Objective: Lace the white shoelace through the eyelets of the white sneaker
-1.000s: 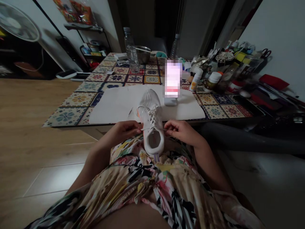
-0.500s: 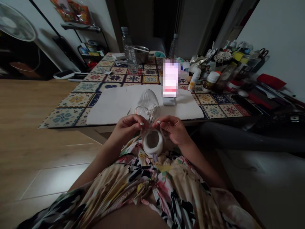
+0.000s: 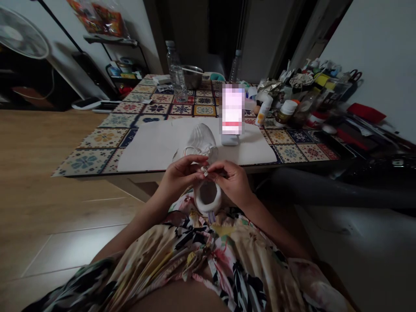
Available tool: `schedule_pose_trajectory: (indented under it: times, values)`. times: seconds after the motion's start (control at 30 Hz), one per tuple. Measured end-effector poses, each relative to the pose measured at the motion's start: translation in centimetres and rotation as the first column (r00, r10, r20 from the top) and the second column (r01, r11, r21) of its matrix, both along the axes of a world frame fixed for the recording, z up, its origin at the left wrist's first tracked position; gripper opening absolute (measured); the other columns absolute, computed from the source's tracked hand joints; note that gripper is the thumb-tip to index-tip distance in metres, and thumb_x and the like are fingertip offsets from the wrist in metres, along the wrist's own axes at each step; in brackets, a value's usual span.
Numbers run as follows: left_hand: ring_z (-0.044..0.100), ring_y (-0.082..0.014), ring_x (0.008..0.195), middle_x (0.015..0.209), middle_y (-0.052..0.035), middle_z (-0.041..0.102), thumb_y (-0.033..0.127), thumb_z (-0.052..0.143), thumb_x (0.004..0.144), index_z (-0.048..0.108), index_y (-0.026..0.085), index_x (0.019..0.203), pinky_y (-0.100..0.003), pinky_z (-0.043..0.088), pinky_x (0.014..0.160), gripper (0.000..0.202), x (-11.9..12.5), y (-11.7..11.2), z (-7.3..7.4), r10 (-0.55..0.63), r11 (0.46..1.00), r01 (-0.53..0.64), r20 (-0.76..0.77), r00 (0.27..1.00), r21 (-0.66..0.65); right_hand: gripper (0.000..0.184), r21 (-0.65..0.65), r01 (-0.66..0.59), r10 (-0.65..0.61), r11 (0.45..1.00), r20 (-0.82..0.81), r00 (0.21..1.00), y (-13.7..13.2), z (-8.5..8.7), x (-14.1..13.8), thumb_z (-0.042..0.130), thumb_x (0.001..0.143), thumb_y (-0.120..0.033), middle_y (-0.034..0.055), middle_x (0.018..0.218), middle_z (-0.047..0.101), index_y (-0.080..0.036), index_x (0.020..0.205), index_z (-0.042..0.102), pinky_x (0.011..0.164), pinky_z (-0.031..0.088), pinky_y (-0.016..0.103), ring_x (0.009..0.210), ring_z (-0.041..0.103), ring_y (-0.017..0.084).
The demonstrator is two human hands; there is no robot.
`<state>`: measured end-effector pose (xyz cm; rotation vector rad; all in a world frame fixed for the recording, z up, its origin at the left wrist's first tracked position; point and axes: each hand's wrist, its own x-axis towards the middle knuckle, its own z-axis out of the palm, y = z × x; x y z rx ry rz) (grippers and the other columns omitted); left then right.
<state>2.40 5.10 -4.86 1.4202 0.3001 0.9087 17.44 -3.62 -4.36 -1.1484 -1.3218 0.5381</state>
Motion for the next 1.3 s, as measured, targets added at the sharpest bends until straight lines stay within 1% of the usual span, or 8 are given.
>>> schedule_pose_trajectory:
  times: [0.13, 0.27, 0.5, 0.63, 0.73, 0.97, 1.17, 1.3]
  values:
    - [0.062, -0.0129, 0.069, 0.075, -0.0028, 0.069, 0.024, 0.077, 0.075, 0.072, 0.016, 0.083, -0.023, 0.049, 0.062, 0.012, -0.1, -0.4, 0.6, 0.124, 0.981, -0.115, -0.047, 0.991, 0.154, 0.026, 0.045, 0.024, -0.028, 0.999, 0.098, 0.995, -0.2, 0.6, -0.1, 0.075, 0.079, -0.048, 0.0006, 0.079, 0.07, -0.022, 0.082, 0.068, 0.068, 0.054, 0.028, 0.073, 0.066, 0.015]
    - [0.057, -0.0113, 0.064, 0.07, -0.0016, 0.067, 0.024, 0.076, 0.077, 0.071, 0.016, 0.08, -0.022, 0.043, 0.058, 0.011, -0.5, -0.6, 0.9, 0.184, 0.95, -0.155, -0.086, 0.979, 0.269, 0.022, 0.055, 0.024, -0.026, 0.998, 0.039, 0.999, -0.3, 0.5, -0.5, 0.068, 0.087, -0.042, -0.0018, 0.075, 0.066, -0.022, 0.079, 0.066, 0.063, 0.053, 0.025, 0.066, 0.064, 0.012]
    - [0.058, -0.0113, 0.065, 0.071, -0.0016, 0.068, 0.027, 0.076, 0.078, 0.066, 0.015, 0.078, -0.021, 0.044, 0.06, 0.015, -0.6, -0.3, 0.5, 0.126, 0.968, -0.091, -0.139, 0.982, 0.235, 0.021, 0.018, 0.104, -0.1, 0.994, -0.141, 0.985, 0.0, -0.1, -1.0, 0.072, 0.083, -0.04, -0.0043, 0.073, 0.062, -0.023, 0.084, 0.06, 0.054, 0.055, 0.022, 0.058, 0.062, 0.011]
    - [0.056, -0.0109, 0.062, 0.067, 0.0001, 0.065, 0.028, 0.082, 0.071, 0.068, 0.016, 0.078, -0.021, 0.044, 0.059, 0.02, -0.6, -0.2, 0.4, 0.157, 0.973, -0.136, -0.106, 0.982, 0.186, 0.006, 0.094, 0.064, -0.078, 0.994, 0.15, 0.986, -0.5, 0.7, -0.5, 0.067, 0.087, -0.025, 0.0006, 0.088, 0.066, -0.022, 0.093, 0.066, 0.071, 0.057, 0.027, 0.077, 0.065, 0.013]
    - [0.057, -0.0119, 0.065, 0.071, -0.0014, 0.068, 0.027, 0.081, 0.072, 0.072, 0.016, 0.082, -0.022, 0.045, 0.062, 0.017, -0.6, -0.2, 0.4, 0.179, 0.971, -0.156, -0.112, 0.977, 0.183, 0.016, 0.163, 0.041, -0.104, 0.986, 0.402, 0.91, -1.0, 1.3, -0.1, 0.066, 0.086, -0.016, 0.0044, 0.095, 0.067, -0.022, 0.101, 0.068, 0.08, 0.055, 0.031, 0.09, 0.064, 0.017]
    - [0.061, -0.0145, 0.071, 0.078, -0.0049, 0.073, 0.023, 0.076, 0.076, 0.077, 0.018, 0.08, -0.026, 0.048, 0.066, 0.007, -0.7, -0.3, 0.8, 0.198, 0.945, -0.161, -0.105, 0.975, 0.284, 0.009, 0.173, 0.088, -0.165, 0.981, 0.502, 0.849, -0.6, 1.1, 0.3, 0.058, 0.091, -0.019, 0.0057, 0.093, 0.064, -0.023, 0.092, 0.066, 0.085, 0.049, 0.039, 0.092, 0.06, 0.022]
    - [0.057, -0.0116, 0.064, 0.071, -0.0025, 0.069, 0.027, 0.074, 0.076, 0.074, 0.016, 0.081, -0.023, 0.045, 0.06, 0.012, -0.5, -0.5, 0.9, 0.145, 0.983, -0.126, -0.144, 0.979, 0.137, 0.012, -0.083, -0.074, 0.092, 0.994, 0.237, 0.967, -0.1, 0.6, 0.6, 0.05, 0.095, -0.025, 0.004, 0.094, 0.061, -0.024, 0.093, 0.061, 0.086, 0.049, 0.036, 0.094, 0.061, 0.02]
    - [0.056, -0.0094, 0.061, 0.07, -0.0004, 0.068, 0.03, 0.077, 0.074, 0.07, 0.015, 0.08, -0.02, 0.045, 0.059, 0.018, -0.3, -0.7, 1.0, 0.056, 0.998, -0.057, -0.091, 0.994, -0.009, 0.009, -0.075, -0.064, 0.084, 0.995, 0.31, 0.947, -0.4, 0.4, 0.4, 0.055, 0.089, -0.023, 0.0036, 0.094, 0.059, -0.023, 0.097, 0.057, 0.083, 0.049, 0.035, 0.092, 0.06, 0.02]
